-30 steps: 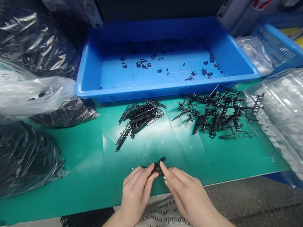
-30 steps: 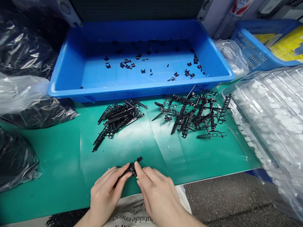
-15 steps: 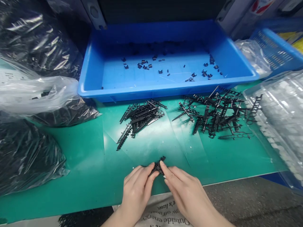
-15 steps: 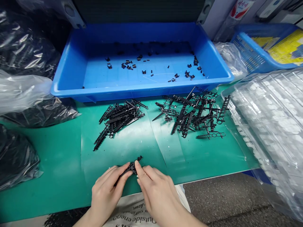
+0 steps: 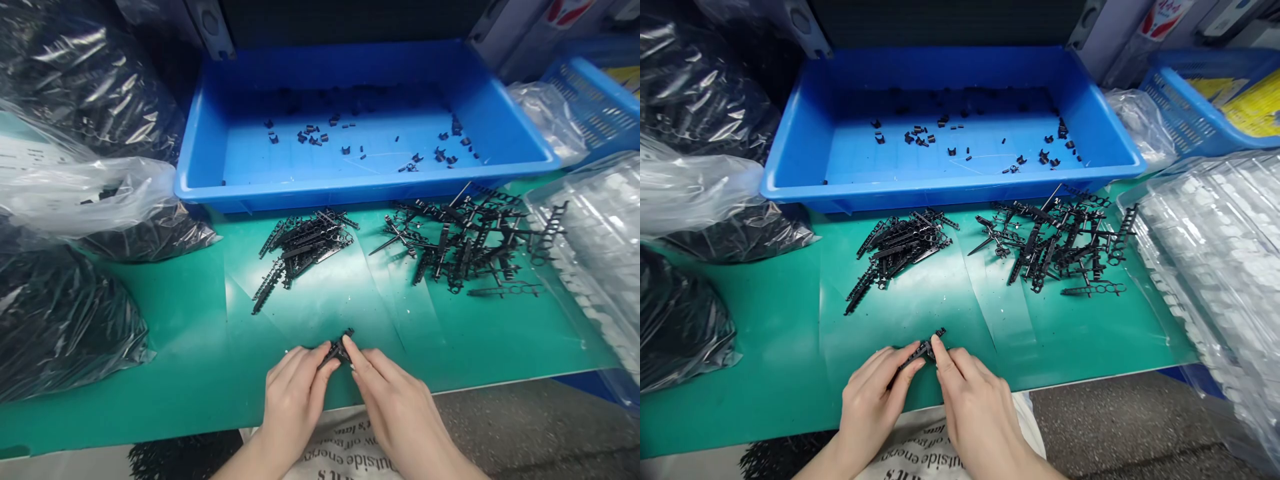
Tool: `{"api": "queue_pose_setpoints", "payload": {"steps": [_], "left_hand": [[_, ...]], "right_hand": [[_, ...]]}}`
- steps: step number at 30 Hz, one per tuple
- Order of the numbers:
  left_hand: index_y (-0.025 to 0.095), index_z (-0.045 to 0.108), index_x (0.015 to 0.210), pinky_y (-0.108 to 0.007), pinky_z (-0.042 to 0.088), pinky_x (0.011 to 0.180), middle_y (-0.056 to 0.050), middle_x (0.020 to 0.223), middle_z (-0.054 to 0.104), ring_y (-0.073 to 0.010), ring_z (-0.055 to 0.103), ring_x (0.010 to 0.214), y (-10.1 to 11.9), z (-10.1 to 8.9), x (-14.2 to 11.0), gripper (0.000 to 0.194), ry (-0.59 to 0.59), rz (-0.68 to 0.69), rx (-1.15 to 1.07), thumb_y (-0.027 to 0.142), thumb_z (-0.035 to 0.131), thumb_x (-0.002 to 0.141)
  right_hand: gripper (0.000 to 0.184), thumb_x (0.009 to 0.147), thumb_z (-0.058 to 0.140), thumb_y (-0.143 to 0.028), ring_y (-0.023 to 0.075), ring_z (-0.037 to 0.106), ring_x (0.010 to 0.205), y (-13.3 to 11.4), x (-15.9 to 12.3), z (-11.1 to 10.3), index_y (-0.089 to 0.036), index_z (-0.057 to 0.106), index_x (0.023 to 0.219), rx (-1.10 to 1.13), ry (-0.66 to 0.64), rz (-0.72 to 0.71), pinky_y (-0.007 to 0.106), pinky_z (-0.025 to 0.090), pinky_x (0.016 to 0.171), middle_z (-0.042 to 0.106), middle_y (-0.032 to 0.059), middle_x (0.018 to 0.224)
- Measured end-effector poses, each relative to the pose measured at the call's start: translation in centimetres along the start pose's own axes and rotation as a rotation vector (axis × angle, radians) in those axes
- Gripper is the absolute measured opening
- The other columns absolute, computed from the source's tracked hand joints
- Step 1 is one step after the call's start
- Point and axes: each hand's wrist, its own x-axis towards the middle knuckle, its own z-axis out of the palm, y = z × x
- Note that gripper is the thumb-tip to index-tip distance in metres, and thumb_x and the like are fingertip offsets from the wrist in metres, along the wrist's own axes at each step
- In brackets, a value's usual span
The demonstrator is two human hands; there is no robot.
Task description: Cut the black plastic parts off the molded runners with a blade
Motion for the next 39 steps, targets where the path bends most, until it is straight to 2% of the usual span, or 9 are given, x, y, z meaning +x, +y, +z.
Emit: {"api": "queue_pose_setpoints", "payload": {"steps": [7,20,23,25,26,29,31,35,39], "left_hand": [[0.014,0.061,0.091,-0.025,0.051,0.057,-0.005,0.071,0.070,-0.0146,0.063,0.058,-0.1,0.0,0.0,0.012,0.000,0.024,0.004,0.020,0.051,0.086],[0.015,0.061,0.093,-0.026,0.050,0.055,-0.003,0.069,0.069,-0.0134,0.060,0.056,0.0,0.2,0.0,0.013,0.024,0.008,-0.022,0.020,0.051,0.087],[0.015,0.060,0.096,-0.026,0.050,0.056,-0.003,0.070,0.069,-0.0133,0.060,0.057,0.0,0.1,-0.1,0.014,0.042,0.025,-0.043,0.017,0.050,0.087],[0.016,0.059,0.101,-0.026,0.051,0.060,-0.004,0.073,0.069,-0.0135,0.061,0.060,0.0,0.1,-0.3,0.017,0.085,0.047,-0.068,0.013,0.053,0.085],[0.016,0.059,0.104,-0.026,0.051,0.062,-0.004,0.075,0.068,-0.0136,0.061,0.062,0.0,0.1,-0.4,0.021,0.114,0.059,-0.083,0.011,0.055,0.083],[0.015,0.058,0.108,-0.026,0.052,0.064,-0.005,0.078,0.067,-0.0140,0.061,0.066,0.3,0.1,-0.7,0.031,0.187,0.089,-0.148,0.004,0.058,0.079],[0.014,0.058,0.108,-0.026,0.053,0.064,-0.005,0.078,0.067,-0.0139,0.062,0.067,0.6,0.0,-0.6,0.031,0.201,0.108,-0.201,0.003,0.056,0.080],[0.014,0.059,0.107,-0.023,0.053,0.066,-0.004,0.077,0.067,-0.0128,0.062,0.068,1.1,-0.4,-0.3,0.031,0.223,0.093,-0.307,0.003,0.057,0.079],[0.014,0.060,0.107,-0.021,0.054,0.069,-0.002,0.076,0.069,-0.0118,0.063,0.069,1.3,-0.8,0.1,0.034,0.188,0.054,-0.422,0.001,0.060,0.076]], "right_hand": [[0.046,0.095,0.024,-0.019,0.0205,0.063,0.075,0.2,0.4,-0.5,-0.017,0.025,0.141,0.078,0.002,-0.078,0.029,0.054,0.056,0.064,0.0101,0.092],[0.045,0.093,0.026,-0.018,0.0201,0.061,0.067,0.2,-0.2,0.9,-0.014,0.033,0.137,-0.022,0.062,0.008,0.026,0.051,0.050,0.061,0.0098,0.082],[0.044,0.093,0.029,-0.019,0.0181,0.060,0.075,0.4,-0.4,0.6,-0.018,0.035,0.137,0.221,0.084,0.028,0.026,0.051,0.062,0.060,0.0089,0.088],[0.042,0.092,0.035,-0.024,0.0171,0.060,0.077,0.3,-0.2,-0.1,-0.019,0.040,0.133,0.458,0.106,0.129,0.027,0.051,0.068,0.061,0.0076,0.090],[0.039,0.090,0.039,-0.028,0.0167,0.059,0.073,0.1,0.1,-0.5,-0.019,0.045,0.128,0.572,0.114,0.205,0.026,0.050,0.066,0.061,0.0062,0.086],[0.025,0.080,0.053,-0.036,0.0132,0.052,0.055,-0.7,1.5,-1.4,-0.018,0.058,0.097,0.865,0.073,0.392,0.023,0.046,0.053,0.055,-0.0012,0.066],[0.017,0.071,0.061,-0.035,0.0113,0.047,0.052,-1.2,2.5,-1.6,-0.019,0.056,0.074,1.016,0.026,0.446,0.022,0.043,0.052,0.050,-0.0039,0.060],[0.020,0.069,0.062,-0.033,0.0090,0.041,0.050,-1.4,3.8,-1.2,-0.017,0.052,0.062,1.201,-0.007,0.452,0.021,0.037,0.050,0.049,-0.0041,0.056],[0.030,0.073,0.058,-0.041,0.0065,0.030,0.040,-1.0,3.9,-1.4,-0.016,0.053,0.057,1.225,-0.043,0.396,0.020,0.024,0.040,0.041,-0.0065,0.046]]}}
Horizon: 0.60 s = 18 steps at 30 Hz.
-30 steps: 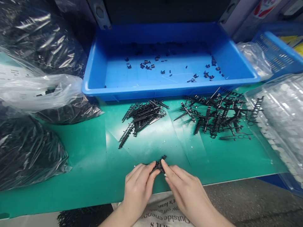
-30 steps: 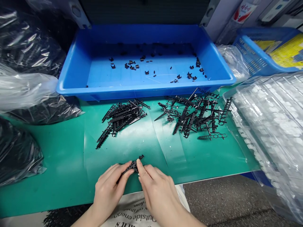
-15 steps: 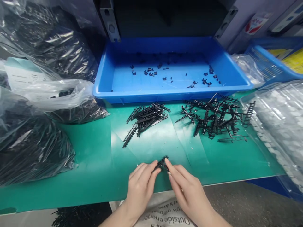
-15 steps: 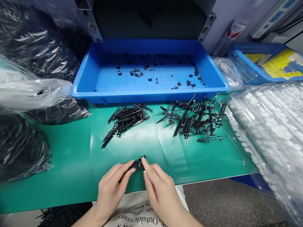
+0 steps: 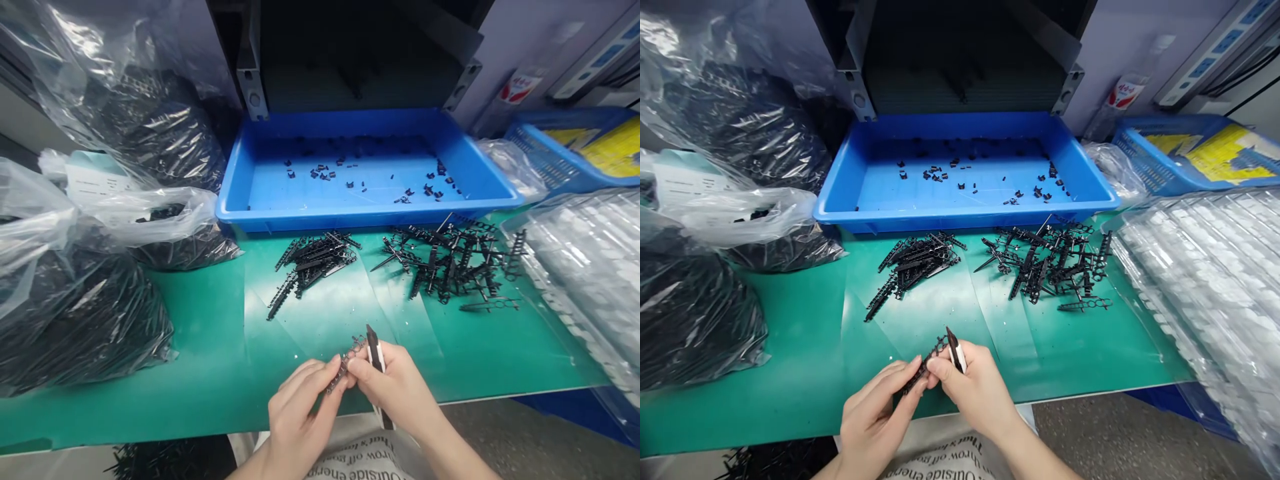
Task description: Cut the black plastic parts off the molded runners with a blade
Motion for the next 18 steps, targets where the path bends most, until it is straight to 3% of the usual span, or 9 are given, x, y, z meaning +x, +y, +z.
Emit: {"api": "queue_pose_setpoints", "payload": {"steps": [5,11,15,18], "left_hand": [[0.016,0.060,0.111,-0.021,0.054,0.071,-0.002,0.079,0.070,-0.0118,0.064,0.071,0.10,-0.12,0.18,0.038,0.028,0.013,-0.059,0.000,0.058,0.077],[0.013,0.060,0.112,-0.025,0.054,0.070,-0.004,0.081,0.067,-0.0135,0.063,0.071,-0.42,-0.15,-0.47,0.044,0.079,0.113,0.050,-0.006,0.060,0.072],[0.010,0.059,0.112,-0.026,0.053,0.070,-0.006,0.083,0.065,-0.0145,0.061,0.074,-0.77,0.03,-0.67,0.045,0.057,0.146,0.093,-0.010,0.059,0.071],[0.012,0.059,0.111,-0.026,0.053,0.068,-0.006,0.083,0.064,-0.0146,0.061,0.073,-0.78,-0.08,-0.61,0.045,0.015,0.126,0.070,-0.009,0.059,0.071]], "right_hand": [[0.035,0.073,0.056,-0.046,0.0059,0.027,0.035,-0.59,-0.38,-0.03,-0.017,0.053,0.054,0.001,-0.017,-0.038,0.020,0.021,0.036,0.035,-0.0084,0.039],[0.037,0.075,0.055,-0.049,0.0056,0.026,0.031,-0.23,-0.47,-0.31,-0.018,0.054,0.057,0.023,0.176,-0.016,0.021,0.019,0.035,0.034,-0.0092,0.033],[0.034,0.072,0.058,-0.050,0.0047,0.023,0.030,-0.49,-0.06,-0.36,-0.018,0.052,0.062,0.105,0.135,0.036,0.020,0.018,0.033,0.034,-0.0109,0.031],[0.031,0.070,0.060,-0.047,0.0035,0.025,0.030,-0.71,0.31,-0.40,-0.018,0.052,0.068,0.149,0.095,0.076,0.019,0.018,0.032,0.047,-0.0079,0.041]]}}
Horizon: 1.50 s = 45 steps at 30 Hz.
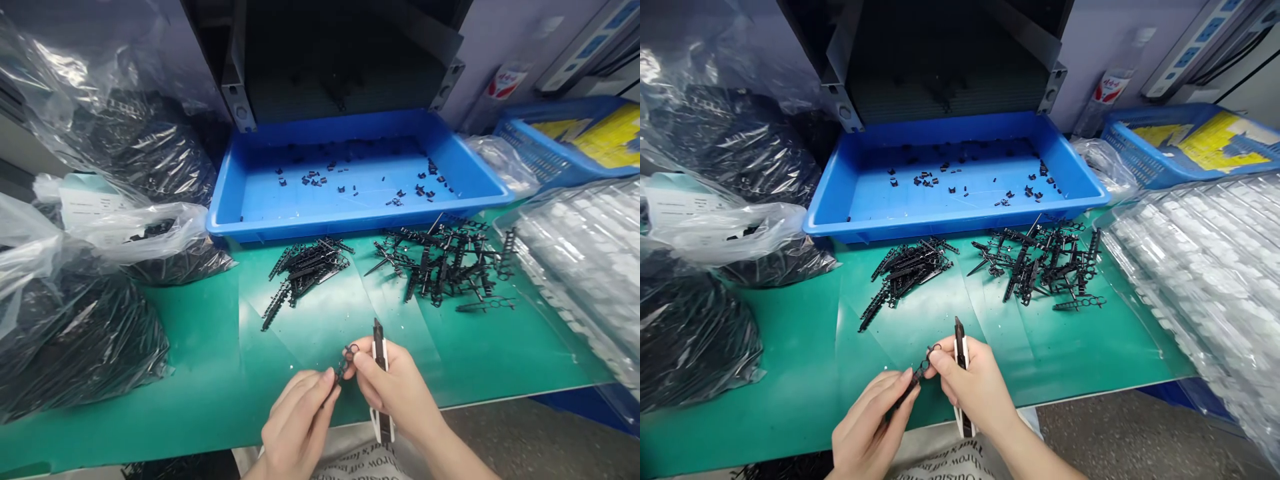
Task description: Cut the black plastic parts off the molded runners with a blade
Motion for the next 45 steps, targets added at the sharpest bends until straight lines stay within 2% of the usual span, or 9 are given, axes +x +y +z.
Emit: {"api": "queue_pose_setpoints", "payload": {"steps": [3,7,10,13,15,22,31,39,45], "left_hand": [[0.019,0.053,0.115,-0.028,0.054,0.063,-0.008,0.088,0.064,-0.0167,0.062,0.073,0.3,-0.4,0.2,0.041,-0.148,-0.270,-0.258,0.010,0.063,0.076],[0.021,0.048,0.107,-0.023,0.052,0.050,-0.003,0.074,0.064,-0.0116,0.059,0.054,1.1,-0.8,1.5,0.036,-0.323,-0.924,-0.730,0.036,0.061,0.078],[0.017,0.053,0.089,-0.017,0.047,0.043,0.001,0.061,0.061,-0.0080,0.055,0.046,1.2,-0.9,3.0,0.026,-0.332,-1.157,-0.742,0.038,0.062,0.077],[0.015,0.056,0.086,-0.015,0.041,0.035,-0.001,0.063,0.063,-0.0069,0.053,0.042,1.1,-1.0,4.0,0.028,-0.292,-1.177,-0.696,0.039,0.063,0.075],[0.014,0.057,0.088,-0.014,0.037,0.030,0.000,0.060,0.062,-0.0061,0.050,0.035,1.2,-1.0,4.2,0.029,-0.299,-1.196,-0.697,0.039,0.062,0.075],[0.015,0.056,0.088,-0.012,0.034,0.027,0.004,0.045,0.057,-0.0056,0.046,0.028,1.8,-1.0,4.0,0.024,-0.341,-1.231,-0.674,0.035,0.060,0.076],[0.016,0.052,0.077,-0.011,0.032,0.025,0.006,0.055,0.055,-0.0032,0.044,0.029,1.7,-0.7,3.9,0.020,-0.315,-1.221,-0.631,0.035,0.058,0.077],[0.018,0.047,0.068,-0.011,0.021,0.022,0.010,0.035,0.043,-0.0027,0.032,0.021,1.3,-0.5,3.1,0.026,-0.336,-1.240,-0.565,0.040,0.055,0.079],[0.019,0.046,0.071,-0.014,0.027,0.023,0.006,0.052,0.052,-0.0052,0.042,0.027,1.3,-0.5,3.4,0.022,-0.337,-1.208,-0.546,0.038,0.051,0.080]], "right_hand": [[0.024,0.071,0.062,-0.039,0.0039,0.032,0.034,-0.2,0.3,-0.2,-0.016,0.054,0.070,-0.052,-0.061,-0.007,0.019,0.023,0.034,0.056,-0.0034,0.053],[0.015,0.078,0.055,-0.029,0.0092,0.047,0.048,-0.4,0.2,-0.8,-0.017,0.055,0.068,-0.339,-0.167,-0.113,0.021,0.036,0.047,0.054,-0.0038,0.053],[0.013,0.085,0.048,-0.028,0.0126,0.053,0.059,-0.6,-0.5,-1.6,-0.018,0.058,0.084,-0.604,-0.161,-0.288,0.024,0.042,0.056,0.059,-0.0020,0.065],[0.028,0.093,0.035,-0.026,0.0172,0.059,0.083,-1.0,-1.5,-2.2,-0.023,0.049,0.116,-0.838,-0.169,-0.506,0.028,0.045,0.070,0.064,0.0035,0.094],[0.033,0.094,0.030,-0.024,0.0194,0.059,0.091,-1.3,-2.0,-2.4,-0.025,0.045,0.124,-0.975,-0.183,-0.603,0.030,0.047,0.072,0.064,0.0052,0.101],[0.036,0.093,0.033,-0.018,0.0198,0.060,0.079,-1.2,-1.6,-2.2,-0.019,0.047,0.126,-1.164,-0.274,-0.682,0.031,0.049,0.060,0.065,0.0064,0.094],[0.037,0.092,0.031,-0.018,0.0190,0.061,0.072,-0.7,-1.7,-1.8,-0.016,0.051,0.123,-1.240,-0.181,-0.778,0.028,0.049,0.055,0.068,0.0080,0.087],[0.036,0.091,0.033,-0.015,0.0194,0.062,0.072,0.3,-1.6,-1.3,-0.015,0.052,0.121,-1.222,-0.116,-0.806,0.028,0.050,0.055,0.068,0.0087,0.090],[0.037,0.091,0.035,-0.014,0.0205,0.062,0.076,1.9,-1.3,-1.7,-0.016,0.047,0.126,-1.179,-0.075,-0.827,0.029,0.050,0.058,0.066,0.0096,0.093]]}}
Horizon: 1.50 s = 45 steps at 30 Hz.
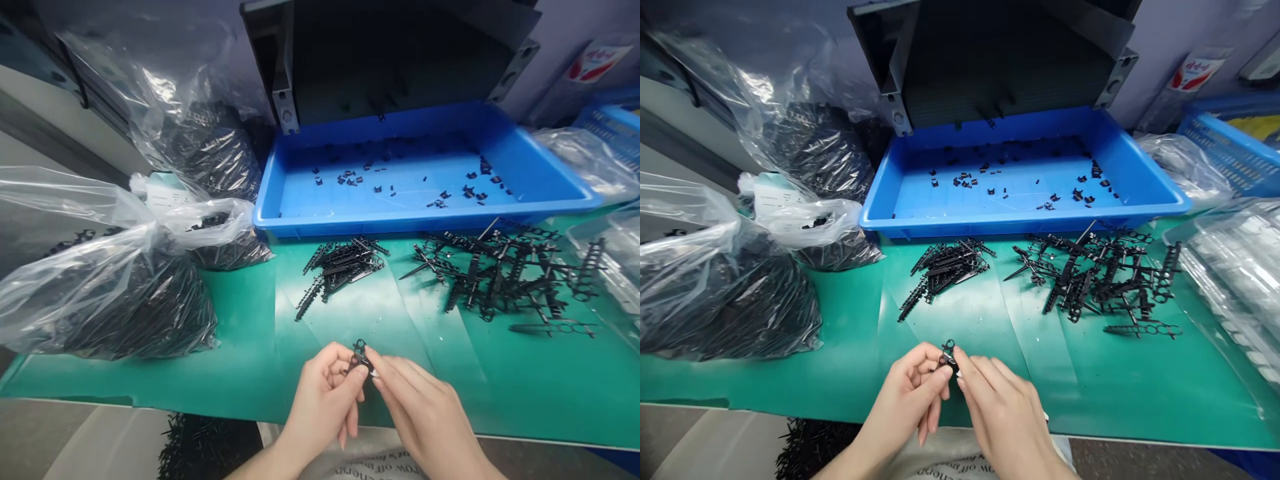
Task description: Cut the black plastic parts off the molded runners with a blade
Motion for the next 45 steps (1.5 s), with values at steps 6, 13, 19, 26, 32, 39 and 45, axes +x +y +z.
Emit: {"api": "queue_pose_setpoints", "payload": {"steps": [6,13,19,26,32,39,45], "left_hand": [[0.021,0.051,0.080,-0.027,0.048,0.056,-0.001,0.070,0.061,-0.0165,0.061,0.061,1.5,-4.3,2.0,0.011,0.462,0.426,0.719,0.024,0.042,0.085],[0.021,0.055,0.087,-0.027,0.044,0.054,-0.005,0.087,0.060,-0.0205,0.062,0.070,2.1,-5.8,3.7,0.008,0.682,0.349,1.229,0.023,0.049,0.083],[0.022,0.045,0.071,-0.024,0.043,0.056,0.001,0.072,0.058,-0.0154,0.060,0.063,1.8,-4.8,1.2,0.013,0.435,0.298,0.533,0.029,0.050,0.081],[0.017,0.050,0.097,-0.020,0.037,0.051,0.002,0.067,0.062,-0.0106,0.054,0.061,1.2,-3.0,-0.5,0.028,0.077,0.101,-0.010,0.033,0.060,0.077],[0.017,0.055,0.092,-0.019,0.035,0.052,0.002,0.065,0.062,-0.0093,0.053,0.061,1.5,-2.5,-0.7,0.021,0.037,0.088,-0.032,0.030,0.063,0.077],[0.018,0.055,0.091,-0.019,0.038,0.056,0.003,0.063,0.060,-0.0089,0.051,0.060,1.1,-2.4,-0.8,0.015,0.051,0.080,-0.021,0.026,0.059,0.079],[0.018,0.055,0.085,-0.020,0.042,0.063,0.004,0.065,0.057,-0.0095,0.053,0.063,0.8,-1.8,-0.7,0.010,0.093,0.095,-0.034,0.022,0.060,0.077]], "right_hand": [[0.037,0.092,0.033,-0.017,0.0183,0.064,0.077,0.4,0.2,0.0,-0.021,0.044,0.128,0.145,0.000,0.070,0.026,0.052,0.061,0.066,0.0069,0.090],[0.035,0.092,0.033,-0.018,0.0185,0.066,0.072,0.0,0.8,0.4,-0.022,0.047,0.124,0.181,0.004,0.039,0.027,0.054,0.058,0.067,0.0056,0.085],[0.035,0.093,0.033,-0.019,0.0192,0.065,0.078,-0.5,1.4,-0.1,-0.021,0.048,0.125,0.194,-0.042,0.074,0.028,0.053,0.062,0.067,0.0059,0.089],[0.035,0.092,0.032,-0.017,0.0196,0.062,0.073,-1.2,2.2,-0.5,-0.015,0.048,0.124,0.207,-0.067,0.031,0.030,0.051,0.060,0.065,0.0067,0.084],[0.033,0.092,0.034,-0.016,0.0202,0.060,0.077,-1.3,1.9,-0.9,-0.016,0.047,0.123,0.175,-0.092,0.013,0.028,0.048,0.055,0.065,0.0070,0.088],[0.033,0.092,0.035,-0.015,0.0217,0.060,0.074,-1.2,1.7,-0.6,-0.015,0.046,0.123,0.136,-0.079,-0.015,0.031,0.049,0.054,0.065,0.0077,0.090],[0.036,0.092,0.036,-0.015,0.0215,0.061,0.074,-1.3,1.4,-0.5,-0.022,0.042,0.127,0.146,-0.071,-0.014,0.032,0.050,0.055,0.066,0.0055,0.093]]}}
